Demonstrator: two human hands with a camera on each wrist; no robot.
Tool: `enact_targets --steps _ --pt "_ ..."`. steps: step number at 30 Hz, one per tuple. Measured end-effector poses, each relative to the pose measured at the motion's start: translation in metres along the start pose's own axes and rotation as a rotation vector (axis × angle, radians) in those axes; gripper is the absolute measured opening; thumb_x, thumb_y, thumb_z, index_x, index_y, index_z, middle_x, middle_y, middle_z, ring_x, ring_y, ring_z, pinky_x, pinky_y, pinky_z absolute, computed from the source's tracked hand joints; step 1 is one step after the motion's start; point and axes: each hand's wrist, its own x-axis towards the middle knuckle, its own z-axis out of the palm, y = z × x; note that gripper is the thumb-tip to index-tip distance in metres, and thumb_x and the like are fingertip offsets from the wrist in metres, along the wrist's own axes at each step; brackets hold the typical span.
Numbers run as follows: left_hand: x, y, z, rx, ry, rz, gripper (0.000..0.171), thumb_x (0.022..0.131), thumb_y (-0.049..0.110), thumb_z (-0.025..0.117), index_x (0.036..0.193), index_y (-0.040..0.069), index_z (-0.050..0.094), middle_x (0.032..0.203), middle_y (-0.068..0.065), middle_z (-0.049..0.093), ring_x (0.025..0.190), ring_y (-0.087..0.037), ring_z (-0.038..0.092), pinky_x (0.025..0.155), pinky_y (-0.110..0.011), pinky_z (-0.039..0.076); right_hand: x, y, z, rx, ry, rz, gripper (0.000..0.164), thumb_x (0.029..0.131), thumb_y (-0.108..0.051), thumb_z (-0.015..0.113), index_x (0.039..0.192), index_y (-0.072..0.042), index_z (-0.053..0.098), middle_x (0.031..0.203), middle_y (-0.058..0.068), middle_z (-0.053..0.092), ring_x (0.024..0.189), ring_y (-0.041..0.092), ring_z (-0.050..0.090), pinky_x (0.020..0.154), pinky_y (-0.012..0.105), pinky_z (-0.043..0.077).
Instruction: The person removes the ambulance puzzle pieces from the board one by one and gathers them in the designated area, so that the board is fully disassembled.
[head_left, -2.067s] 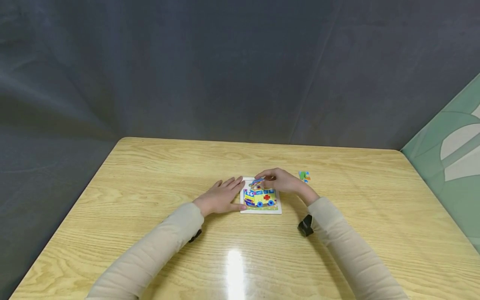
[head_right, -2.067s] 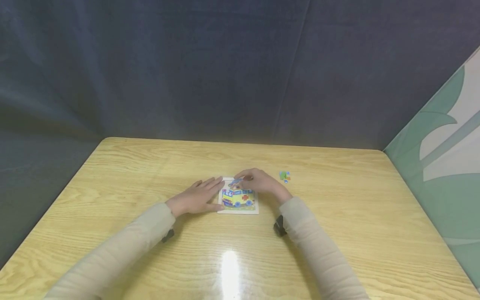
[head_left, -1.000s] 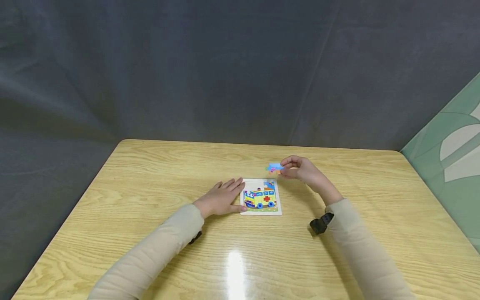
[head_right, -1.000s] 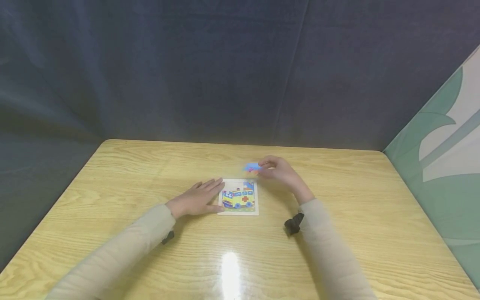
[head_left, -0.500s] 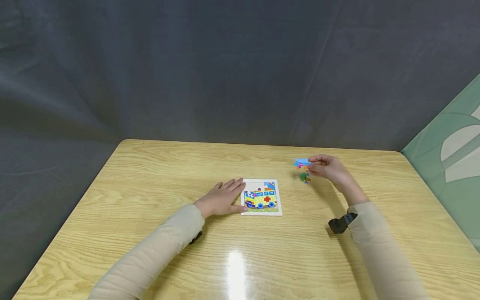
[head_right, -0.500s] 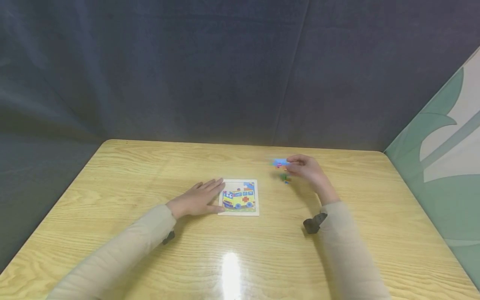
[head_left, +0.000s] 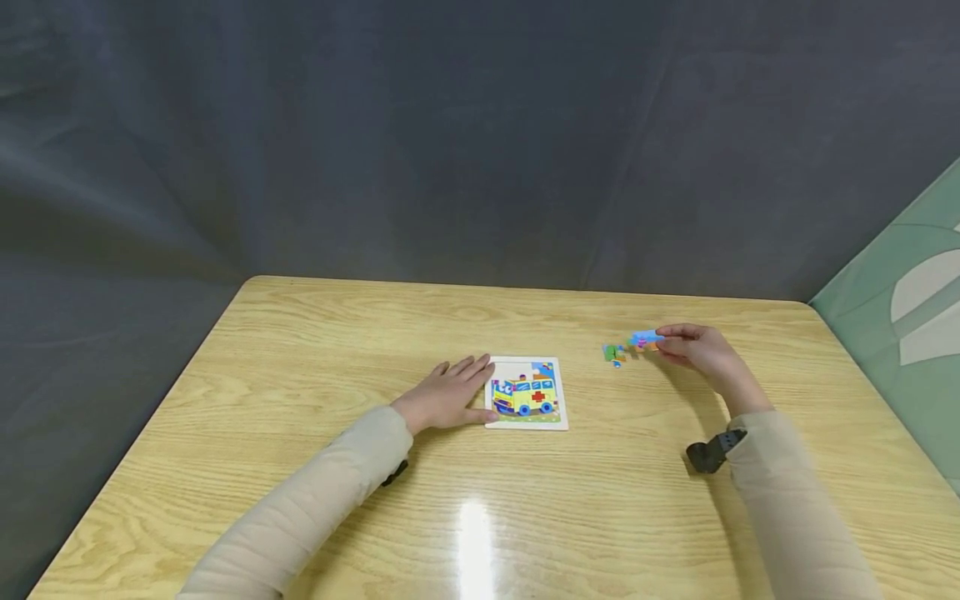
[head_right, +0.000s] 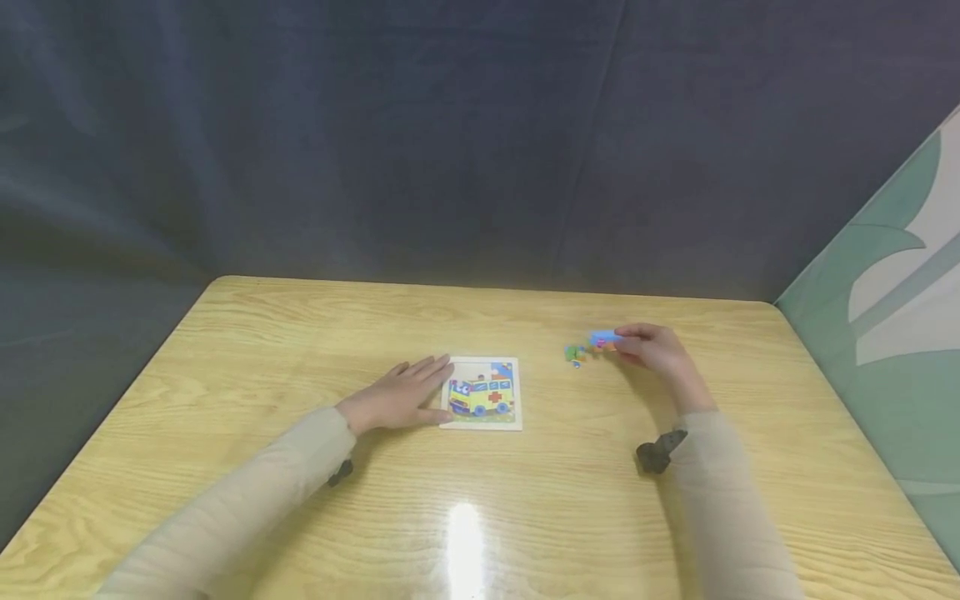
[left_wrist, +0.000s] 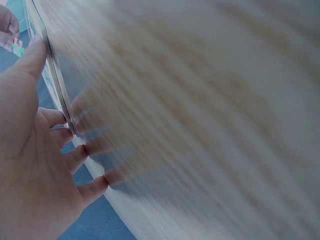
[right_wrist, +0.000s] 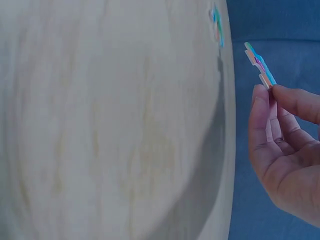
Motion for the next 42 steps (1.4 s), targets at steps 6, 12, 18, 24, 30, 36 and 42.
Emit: enact_targets --steps 6,12,18,24,30,36,42 --pt "0.0 0.0 0.0 0.012 -0.001 -0.001 0.082 0.094 0.061 0.041 0.156 0.019 0.007 0.163 0.002 -0.002 0.151 -0.021 0.004 0.122 -0.05 0.008 0.0 0.009 -0.006 0.041 -0.005 0.016 0.046 0.099 -0.012 0.05 0.135 0.014 0.038 0.085 -0.023 0.058 0.081 -0.011 0.061 0.079 0.012 0.054" --pt "0.0 0.0 0.0 0.022 0.005 0.002 0.082 0.094 0.061 0.041 0.156 0.018 0.008 0.163 0.001 0.0 0.151 -0.022 0.005 0.122 -0.051 0.009 0.001 0.016 -0.008 0.078 -0.019 0.038 0.035 0.098 -0.008 0.05 0.127 0.01 0.046 0.083 -0.019 0.061 0.079 -0.008 0.063 0.076 0.013 0.054" --pt "0.0 0.0 0.0 0.014 -0.002 0.0 0.082 0.094 0.061 0.041 0.156 0.019 0.007 0.163 0.002 -0.002 0.151 -0.022 0.004 0.122 -0.05 0.008 0.001 0.017 -0.009 0.139 -0.044 0.054 0.017 0.097 -0.004 0.05 0.112 -0.003 0.056 0.08 -0.015 0.064 0.075 -0.004 0.064 0.071 0.014 0.055" --pt "0.0 0.0 0.0 0.011 -0.01 -0.001 0.082 0.094 0.061 0.04 0.156 0.019 0.006 0.163 0.002 -0.003 0.151 -0.021 0.003 0.123 -0.05 0.008 0.003 0.02 -0.011 0.142 -0.059 0.046 0.015 0.096 -0.002 0.051 0.107 -0.008 0.059 0.08 -0.014 0.065 0.075 -0.004 0.065 0.072 0.014 0.056" --pt "0.0 0.0 0.0 0.012 -0.006 -0.003 0.082 0.094 0.061 0.041 0.156 0.02 0.007 0.163 0.003 -0.002 0.151 -0.021 0.003 0.123 -0.05 0.008 0.005 0.023 -0.012 0.116 -0.076 0.049 0.02 0.094 0.0 0.054 0.114 0.002 0.057 0.081 -0.015 0.065 0.077 -0.004 0.065 0.072 0.016 0.056" --pt "0.0 0.0 0.0 0.007 0.0 0.0 0.082 0.094 0.061 0.041 0.156 0.019 0.008 0.163 0.003 -0.002 0.151 -0.021 0.004 0.122 -0.05 0.008 0.003 0.02 -0.01 0.04 -0.076 0.058 0.046 0.094 0.0 0.055 0.131 0.02 0.038 0.081 -0.017 0.063 0.077 -0.007 0.062 0.073 0.015 0.055" --pt "0.0 0.0 -0.001 -0.002 -0.006 -0.001 0.082 0.094 0.061 0.041 0.156 0.019 0.007 0.163 0.002 -0.002 0.151 -0.021 0.003 0.123 -0.049 0.008 0.002 0.018 -0.009 0.016 -0.078 0.053 0.044 0.093 0.002 0.053 0.129 0.022 0.038 0.081 -0.017 0.062 0.076 -0.007 0.062 0.073 0.015 0.055"
